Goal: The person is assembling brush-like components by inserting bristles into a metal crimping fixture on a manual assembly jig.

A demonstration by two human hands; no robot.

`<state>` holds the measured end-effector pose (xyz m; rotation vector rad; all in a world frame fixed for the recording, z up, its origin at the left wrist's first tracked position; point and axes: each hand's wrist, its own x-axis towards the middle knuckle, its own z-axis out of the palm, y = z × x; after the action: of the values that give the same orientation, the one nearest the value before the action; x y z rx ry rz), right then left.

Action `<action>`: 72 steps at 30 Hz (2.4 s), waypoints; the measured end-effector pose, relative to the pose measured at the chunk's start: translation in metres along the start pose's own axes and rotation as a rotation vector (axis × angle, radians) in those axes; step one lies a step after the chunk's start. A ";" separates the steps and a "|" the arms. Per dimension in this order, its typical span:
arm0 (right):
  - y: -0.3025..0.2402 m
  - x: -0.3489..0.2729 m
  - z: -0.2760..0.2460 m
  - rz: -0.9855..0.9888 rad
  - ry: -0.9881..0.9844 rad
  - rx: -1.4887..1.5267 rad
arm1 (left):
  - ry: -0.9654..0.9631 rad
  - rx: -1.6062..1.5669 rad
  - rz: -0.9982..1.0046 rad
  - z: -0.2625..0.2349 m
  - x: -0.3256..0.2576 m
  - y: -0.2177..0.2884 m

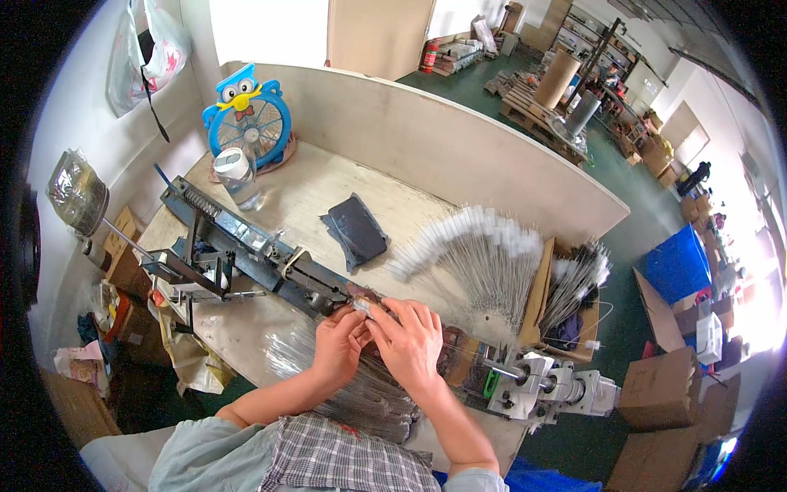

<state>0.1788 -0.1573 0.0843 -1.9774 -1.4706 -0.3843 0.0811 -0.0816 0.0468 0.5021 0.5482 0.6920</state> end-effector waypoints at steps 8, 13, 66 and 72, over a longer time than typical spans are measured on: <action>-0.002 -0.004 -0.022 0.068 -0.145 -0.080 | -0.011 -0.088 -0.069 -0.002 -0.004 0.009; -0.005 -0.016 -0.018 0.067 -0.129 -0.043 | -0.003 -0.029 -0.126 0.000 -0.011 0.017; 0.024 -0.146 -0.043 0.511 -0.600 -0.018 | -0.122 -0.455 -0.763 0.031 -0.038 0.054; 0.010 -0.114 -0.106 0.388 -0.660 -0.276 | -0.215 -0.170 -0.589 0.002 -0.037 0.095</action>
<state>0.1646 -0.3119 0.0953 -2.7142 -1.3911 0.2821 0.0161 -0.0450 0.1155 0.2300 0.4003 0.1162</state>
